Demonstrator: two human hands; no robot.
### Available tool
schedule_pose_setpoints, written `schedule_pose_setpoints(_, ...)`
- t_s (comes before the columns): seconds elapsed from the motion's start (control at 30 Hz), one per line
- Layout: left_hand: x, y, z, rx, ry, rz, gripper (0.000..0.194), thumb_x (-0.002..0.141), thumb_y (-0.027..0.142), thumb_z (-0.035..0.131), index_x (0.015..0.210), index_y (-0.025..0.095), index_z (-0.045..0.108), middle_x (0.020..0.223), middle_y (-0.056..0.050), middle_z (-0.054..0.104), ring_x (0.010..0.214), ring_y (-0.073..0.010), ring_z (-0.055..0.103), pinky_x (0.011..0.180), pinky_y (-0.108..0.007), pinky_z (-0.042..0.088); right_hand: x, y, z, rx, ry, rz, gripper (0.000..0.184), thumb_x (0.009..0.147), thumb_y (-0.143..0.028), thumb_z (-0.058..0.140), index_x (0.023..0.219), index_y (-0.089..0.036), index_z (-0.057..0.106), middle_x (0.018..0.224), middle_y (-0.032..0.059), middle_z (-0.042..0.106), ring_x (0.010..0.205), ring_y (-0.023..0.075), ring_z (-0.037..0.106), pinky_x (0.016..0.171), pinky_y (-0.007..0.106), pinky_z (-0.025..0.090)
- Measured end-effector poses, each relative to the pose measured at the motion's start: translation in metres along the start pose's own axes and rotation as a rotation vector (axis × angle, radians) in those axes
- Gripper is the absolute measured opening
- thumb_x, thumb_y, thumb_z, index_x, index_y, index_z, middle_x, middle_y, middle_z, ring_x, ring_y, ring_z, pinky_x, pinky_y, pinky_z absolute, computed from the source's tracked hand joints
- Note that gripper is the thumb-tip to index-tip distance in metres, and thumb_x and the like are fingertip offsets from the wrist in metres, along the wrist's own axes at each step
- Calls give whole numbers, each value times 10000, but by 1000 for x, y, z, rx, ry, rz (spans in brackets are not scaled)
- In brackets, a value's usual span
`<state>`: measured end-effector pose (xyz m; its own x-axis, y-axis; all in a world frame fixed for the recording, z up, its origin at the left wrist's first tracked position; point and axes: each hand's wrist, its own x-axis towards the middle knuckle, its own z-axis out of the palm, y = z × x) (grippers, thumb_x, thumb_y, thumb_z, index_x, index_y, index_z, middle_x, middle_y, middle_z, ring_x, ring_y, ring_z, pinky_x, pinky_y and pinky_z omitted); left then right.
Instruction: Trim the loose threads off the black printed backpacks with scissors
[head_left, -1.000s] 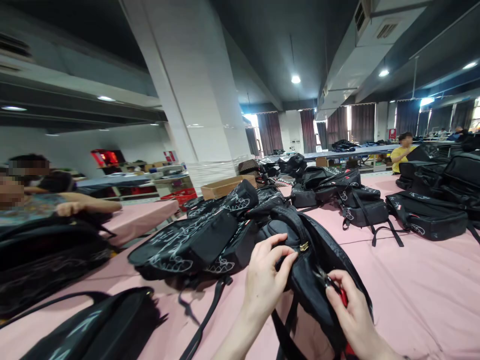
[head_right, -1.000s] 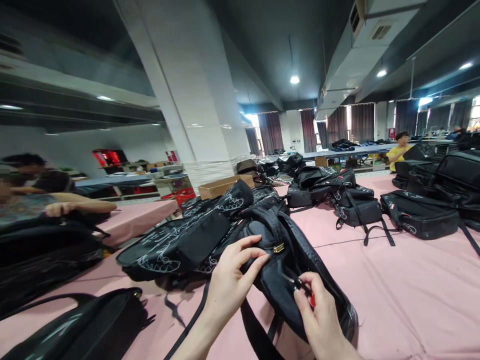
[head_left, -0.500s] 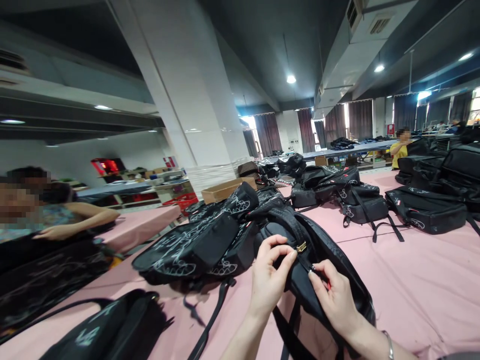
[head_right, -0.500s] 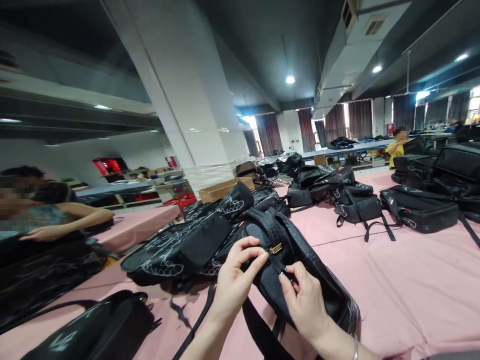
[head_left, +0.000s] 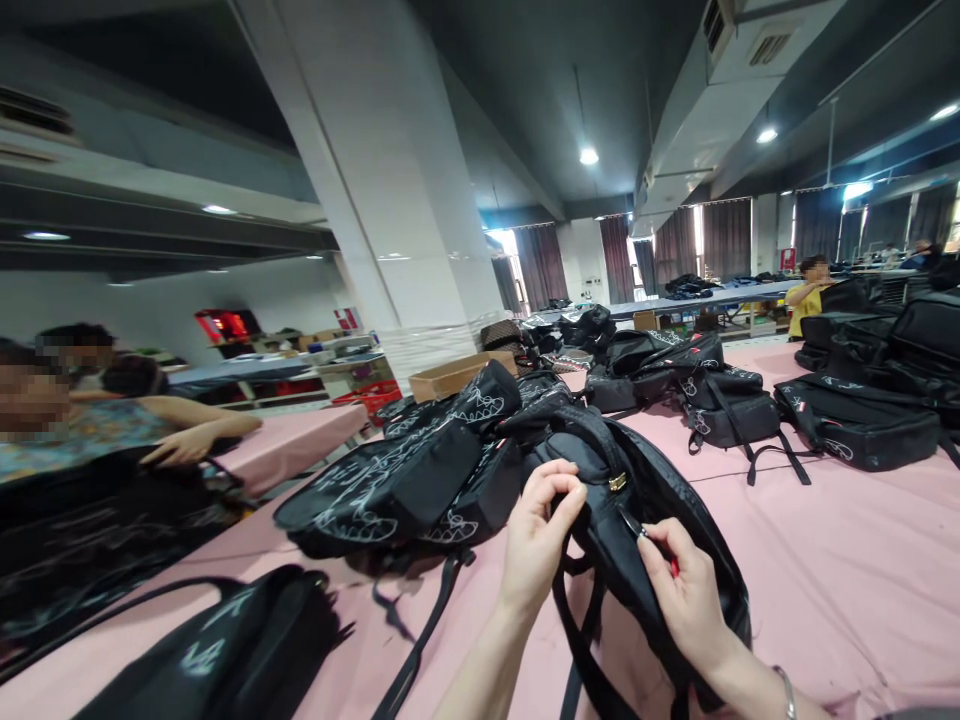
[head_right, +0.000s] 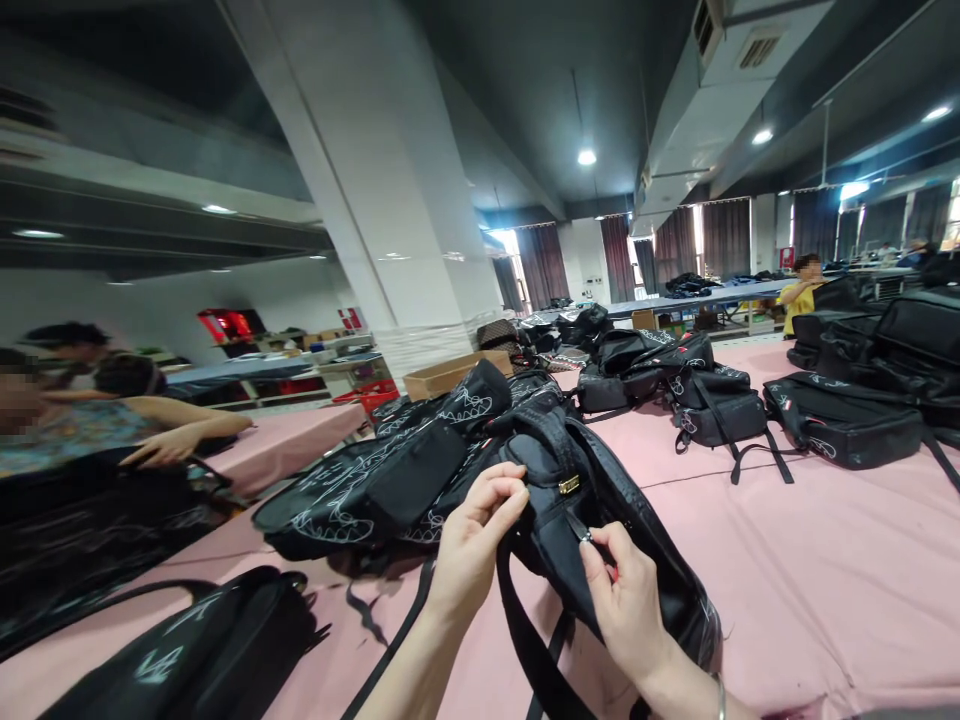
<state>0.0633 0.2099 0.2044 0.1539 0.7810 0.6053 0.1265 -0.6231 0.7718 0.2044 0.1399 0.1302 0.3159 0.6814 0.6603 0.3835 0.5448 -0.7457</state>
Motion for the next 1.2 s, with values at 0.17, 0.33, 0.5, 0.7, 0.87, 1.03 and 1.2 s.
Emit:
schedule_pose_setpoints(0.17, 15, -25, -5, 66, 124, 82, 243, 812, 398, 498, 858, 190, 615, 1089, -81, 571, 1087, -221, 505, 971, -369, 368, -10, 6, -6, -23, 124, 8, 159, 881, -300, 433, 877, -182, 539, 658, -8, 568, 557, 106, 546, 518, 183, 453)
schedule_pose_setpoints(0.33, 52, -78, -21, 220, 150, -70, 406, 842, 457, 407, 1128, 206, 548, 1253, -96, 514, 1206, -211, 434, 1049, -407, 287, -34, 11, 0, -107, -14, -87, 313, 811, -360, 560, 1065, -184, 517, 802, 47, 661, 629, 149, 629, 580, 209, 506)
schedule_pose_setpoints(0.5, 46, -83, -32, 272, 193, -102, 396, 843, 450, 402, 1073, 183, 582, 1149, -115, 586, 1155, -242, 485, 1020, -459, 314, -29, 45, -12, -257, 85, -38, 313, 750, -370, 634, 999, -192, 567, 733, 27, 666, 567, 147, 615, 559, 223, 497)
schedule_pose_setpoints(0.7, -40, -26, 3, 408, -31, 311, 333, 829, 217, 462, 1156, 202, 522, 1107, -104, 615, 986, -210, 587, 850, -369, 482, 26, 75, -81, -215, 490, 189, 335, 758, -450, 578, 880, -139, 597, 786, 74, 659, 720, 198, 620, 632, 283, 492)
schedule_pose_setpoints(0.87, -67, -4, 46, 527, -377, 645, 442, 792, 106, 464, 1203, 261, 516, 1216, -81, 585, 1065, -229, 524, 959, -469, 383, 46, 52, -95, -158, 357, 55, 332, 778, -421, 566, 980, -159, 588, 933, 92, 654, 834, 203, 615, 744, 321, 492)
schedule_pose_setpoints(1.03, -59, -5, 65, 381, -286, 635, 319, 796, 92, 475, 1061, 238, 578, 1066, -68, 659, 977, -223, 545, 886, -440, 430, 47, 38, -84, -254, 277, -6, 333, 826, -375, 506, 1077, -164, 563, 1021, 97, 646, 891, 200, 615, 786, 328, 491)
schedule_pose_setpoints(1.2, -48, -13, 56, 128, -5, 488, 123, 787, 121, 526, 879, 199, 550, 776, -28, 607, 740, -151, 568, 705, -302, 483, 47, 36, -74, -272, 235, -62, 307, 840, -323, 487, 1101, -174, 543, 1069, 90, 635, 954, 192, 606, 835, 318, 484)
